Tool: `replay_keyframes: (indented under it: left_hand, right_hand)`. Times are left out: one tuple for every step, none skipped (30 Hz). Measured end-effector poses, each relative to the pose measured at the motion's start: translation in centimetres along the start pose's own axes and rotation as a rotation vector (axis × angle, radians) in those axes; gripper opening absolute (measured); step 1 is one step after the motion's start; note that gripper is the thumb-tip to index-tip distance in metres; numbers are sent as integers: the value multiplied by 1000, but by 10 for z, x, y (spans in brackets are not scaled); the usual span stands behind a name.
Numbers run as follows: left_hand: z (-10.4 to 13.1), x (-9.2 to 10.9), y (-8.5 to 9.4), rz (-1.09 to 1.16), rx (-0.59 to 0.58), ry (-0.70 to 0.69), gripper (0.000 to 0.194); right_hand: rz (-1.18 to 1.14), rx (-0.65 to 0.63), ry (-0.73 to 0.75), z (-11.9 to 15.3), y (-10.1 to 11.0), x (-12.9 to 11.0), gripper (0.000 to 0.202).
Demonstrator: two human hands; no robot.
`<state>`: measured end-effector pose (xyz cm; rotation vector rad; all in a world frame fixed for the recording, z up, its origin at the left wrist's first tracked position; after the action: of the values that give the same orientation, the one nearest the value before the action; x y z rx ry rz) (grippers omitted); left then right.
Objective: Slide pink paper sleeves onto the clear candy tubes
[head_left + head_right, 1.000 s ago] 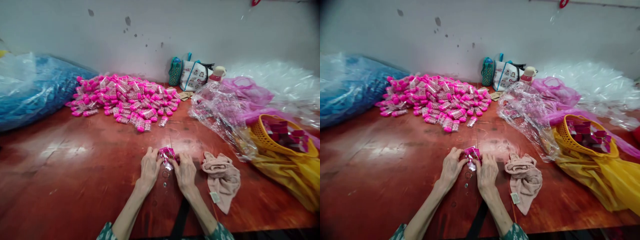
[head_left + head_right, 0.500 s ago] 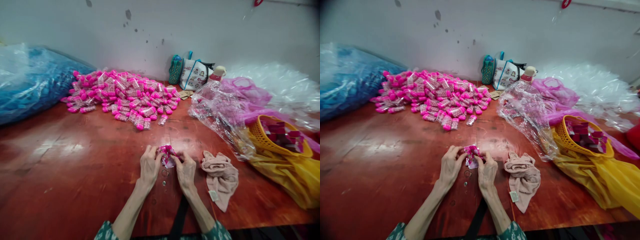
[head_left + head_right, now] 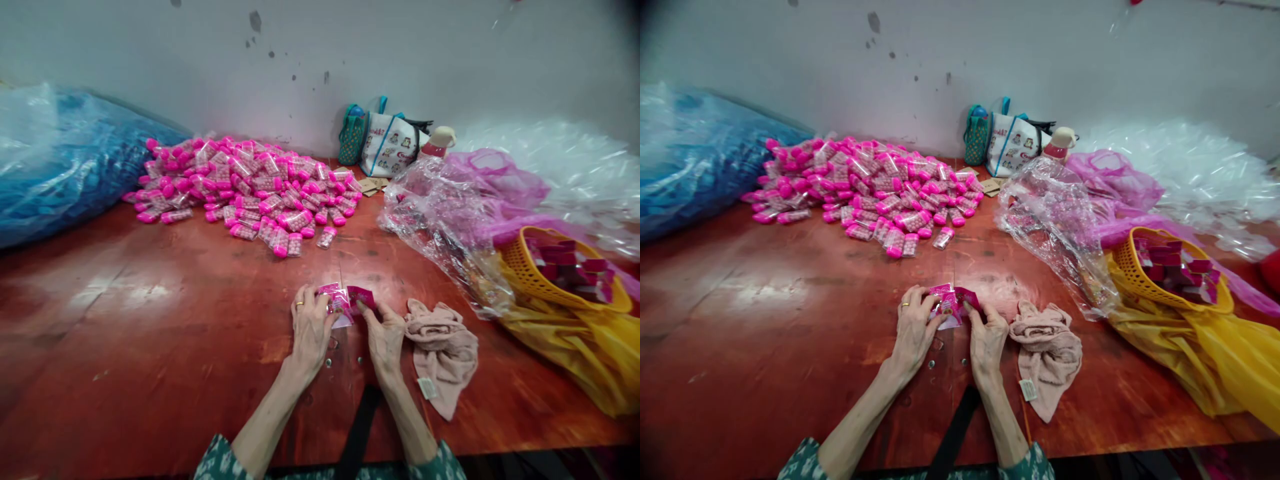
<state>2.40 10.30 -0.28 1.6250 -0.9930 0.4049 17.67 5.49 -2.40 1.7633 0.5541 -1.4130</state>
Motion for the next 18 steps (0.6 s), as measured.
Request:
replay_keyframes:
  left_hand:
    - [-1, 0, 4, 54, 19, 15, 12]
    - [-2, 1, 9, 111, 41, 34, 12]
    - [-4, 2, 13, 172, 60, 57, 14]
    - [-5, 3, 16, 238, 67, 83, 17]
    - [-7, 5, 17, 311, 59, 111, 21]
    - [-8, 7, 16, 392, 33, 140, 24]
    - [-9, 9, 14, 479, -3, 172, 23]
    - [-9, 12, 11, 569, -40, 206, 19]
    - [-8, 14, 7, 658, -67, 244, 15]
    - [-7, 14, 4, 742, -79, 284, 13]
    - [-5, 14, 2, 818, -76, 326, 14]
    - [-3, 13, 1, 888, -67, 367, 14]
    - [0, 12, 0, 950, -57, 406, 12]
    - [2, 11, -1, 1007, -55, 442, 11]
    - [5, 10, -1, 1056, -60, 475, 12]
    - [7, 9, -2, 1098, -70, 504, 14]
    - [9, 8, -1, 1133, -77, 528, 15]
    - [10, 7, -1, 1161, -74, 546, 15]
  right_hand:
    - [-25, -22, -9, 0, 0, 0, 26]
    - [-49, -51, -16, 1, -1, -1, 27]
    - [-72, -84, -22, 2, -3, -3, 28]
    - [-93, -117, -26, 4, -5, -5, 28]
    - [-112, -150, -28, 6, -6, -8, 27]
    - [-128, -179, -28, 9, -8, -12, 26]
    - [-140, -204, -25, 12, -10, -15, 25]
    - [-147, -223, -22, 15, -10, -19, 24]
    - [-149, -236, -18, 18, -11, -23, 23]
    - [-148, -245, -14, 20, -10, -26, 22]
    - [-147, -253, -10, 21, -9, -29, 21]
    - [-146, -264, -7, 23, -8, -32, 20]
    - [-148, -276, -5, 24, -7, -34, 19]
    - [-153, -291, -6, 24, -7, -36, 19]
    - [-161, -306, -8, 25, -7, -37, 19]
    - [-171, -321, -14, 25, -7, -38, 19]
    - [-182, -337, -21, 25, -7, -39, 20]
    - [-194, -354, -31, 26, -8, -39, 21]
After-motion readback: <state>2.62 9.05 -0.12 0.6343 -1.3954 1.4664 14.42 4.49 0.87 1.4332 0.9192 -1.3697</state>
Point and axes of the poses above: each hand's wrist, its own z-axis away from the middle knuckle, its own y-axis out of the back of the hand, x = y × z, the point moved 6 cm from there along -z, towards the middle knuckle, and after that the axes turned 3 degrees about -y, right-handed, at the moved point
